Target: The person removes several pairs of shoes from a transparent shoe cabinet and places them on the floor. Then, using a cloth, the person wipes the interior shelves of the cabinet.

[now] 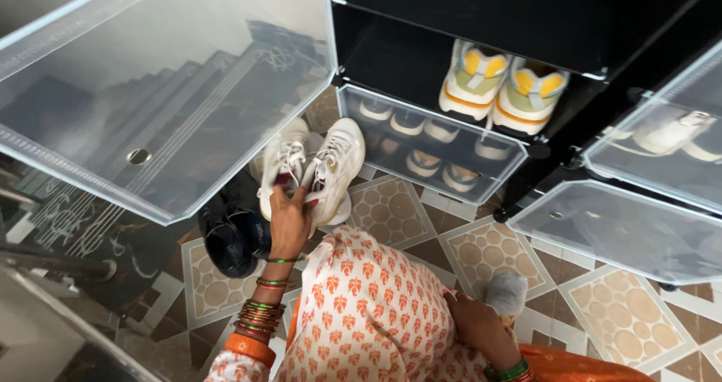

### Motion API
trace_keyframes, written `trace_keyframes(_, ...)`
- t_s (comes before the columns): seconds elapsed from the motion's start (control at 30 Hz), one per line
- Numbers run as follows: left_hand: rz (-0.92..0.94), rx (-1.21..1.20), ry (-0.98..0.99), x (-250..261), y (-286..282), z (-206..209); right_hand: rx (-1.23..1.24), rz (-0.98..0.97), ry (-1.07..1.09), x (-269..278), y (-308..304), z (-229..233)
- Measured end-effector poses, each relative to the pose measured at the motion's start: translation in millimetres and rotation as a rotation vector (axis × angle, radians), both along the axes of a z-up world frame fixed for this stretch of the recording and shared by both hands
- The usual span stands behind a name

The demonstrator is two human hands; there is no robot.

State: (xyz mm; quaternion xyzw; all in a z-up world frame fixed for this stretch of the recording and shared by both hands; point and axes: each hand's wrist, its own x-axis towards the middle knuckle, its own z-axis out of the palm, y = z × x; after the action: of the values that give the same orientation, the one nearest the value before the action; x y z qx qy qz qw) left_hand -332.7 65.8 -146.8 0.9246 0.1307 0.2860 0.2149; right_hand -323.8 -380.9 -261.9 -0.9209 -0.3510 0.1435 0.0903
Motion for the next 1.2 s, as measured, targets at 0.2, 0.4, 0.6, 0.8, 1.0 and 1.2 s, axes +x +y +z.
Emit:
trace_keyframes(0.2,0.088,0.013,-0.142,-12,13,-22,-0.277,-0.064,0.160,5,14,13)
trace_keyframes(0.4,0.239,0.027,-0.111,25,20,-28,-0.201,-0.026,0.166,9,10,10)
trace_keyframes(0.6,0.170,0.093,0.182,71,41,-34,-0.137,-0.010,0.114,8,17,21)
trace_keyframes(0.8,-0.134,-0.088,0.389,61,100,-24,-0.206,0.010,0.146,6,38,28)
trace_keyframes(1.0,-0.086,-0.066,0.415,51,100,-14,-0.167,0.094,0.132,8,55,6)
trace_keyframes(1.2,0.038,0.169,0.528,74,64,7,0.044,0.023,0.094,-6,53,3)
